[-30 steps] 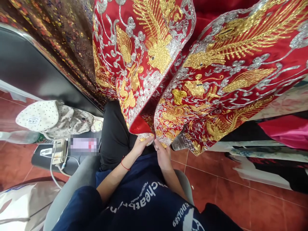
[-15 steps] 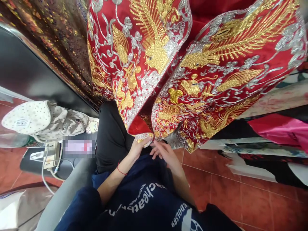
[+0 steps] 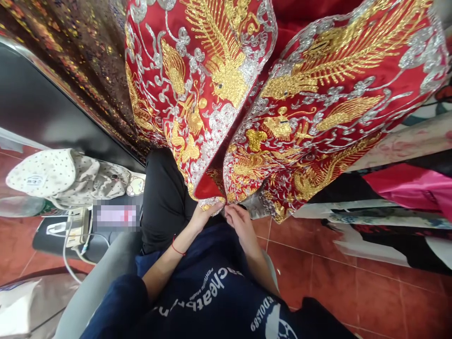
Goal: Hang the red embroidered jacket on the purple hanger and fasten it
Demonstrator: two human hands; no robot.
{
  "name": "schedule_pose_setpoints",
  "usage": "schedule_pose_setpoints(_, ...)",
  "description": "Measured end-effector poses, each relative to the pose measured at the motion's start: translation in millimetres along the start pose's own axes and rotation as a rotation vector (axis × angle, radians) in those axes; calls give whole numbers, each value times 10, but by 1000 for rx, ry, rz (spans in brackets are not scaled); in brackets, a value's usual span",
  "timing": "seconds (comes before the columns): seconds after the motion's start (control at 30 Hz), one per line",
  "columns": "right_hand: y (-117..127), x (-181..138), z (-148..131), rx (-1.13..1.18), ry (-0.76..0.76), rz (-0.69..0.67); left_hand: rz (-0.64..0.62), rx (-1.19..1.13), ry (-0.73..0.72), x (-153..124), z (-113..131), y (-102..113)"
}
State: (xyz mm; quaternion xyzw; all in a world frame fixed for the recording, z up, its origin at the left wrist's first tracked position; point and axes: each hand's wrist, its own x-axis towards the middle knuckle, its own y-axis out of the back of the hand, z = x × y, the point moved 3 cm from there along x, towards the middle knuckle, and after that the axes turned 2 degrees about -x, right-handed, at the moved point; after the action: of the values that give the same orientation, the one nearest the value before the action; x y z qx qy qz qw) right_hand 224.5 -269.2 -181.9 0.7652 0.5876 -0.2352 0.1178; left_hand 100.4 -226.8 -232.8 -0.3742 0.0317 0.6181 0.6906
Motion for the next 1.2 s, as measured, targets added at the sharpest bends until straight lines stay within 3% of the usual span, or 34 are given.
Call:
schedule_pose_setpoints(0.17, -117, 25, 58, 150, -127, -77, -79, 70, -5, 25, 13, 20)
schedule_pose_setpoints(0.37, -203, 95, 6, 154, -104, -11, -57, 127, -103, 80, 54, 64)
schedule_pose_setpoints(0.53, -336, 112, -436, 64, 71, 70, -3, 196, -164, 174, 20, 216)
schedule_pose_setpoints(0.67, -462, 145, -907, 46, 220, 41, 23, 205, -134, 227, 52, 380)
schedule_pose_setpoints(0.8, -551, 235, -1069, 80, 230, -10, 5, 318, -25, 23, 302, 537)
schedule_pose_setpoints(0.87, -589, 265, -1036, 84, 219, -29, 75, 502, -64, -146, 527, 556)
schedule_pose_setpoints(0.97, -658, 259, -942, 98, 205, -61, 149, 778, -267, -279, 897, 389)
schedule_pose_setpoints(1.1, -744, 224, -874, 125, 188, -97, -7, 908, -536, -72, 1198, -61)
schedule_pose_setpoints(1.2, -756, 258, -919, 147, 231, -91, -78, 1096, -612, 174, 1215, -316)
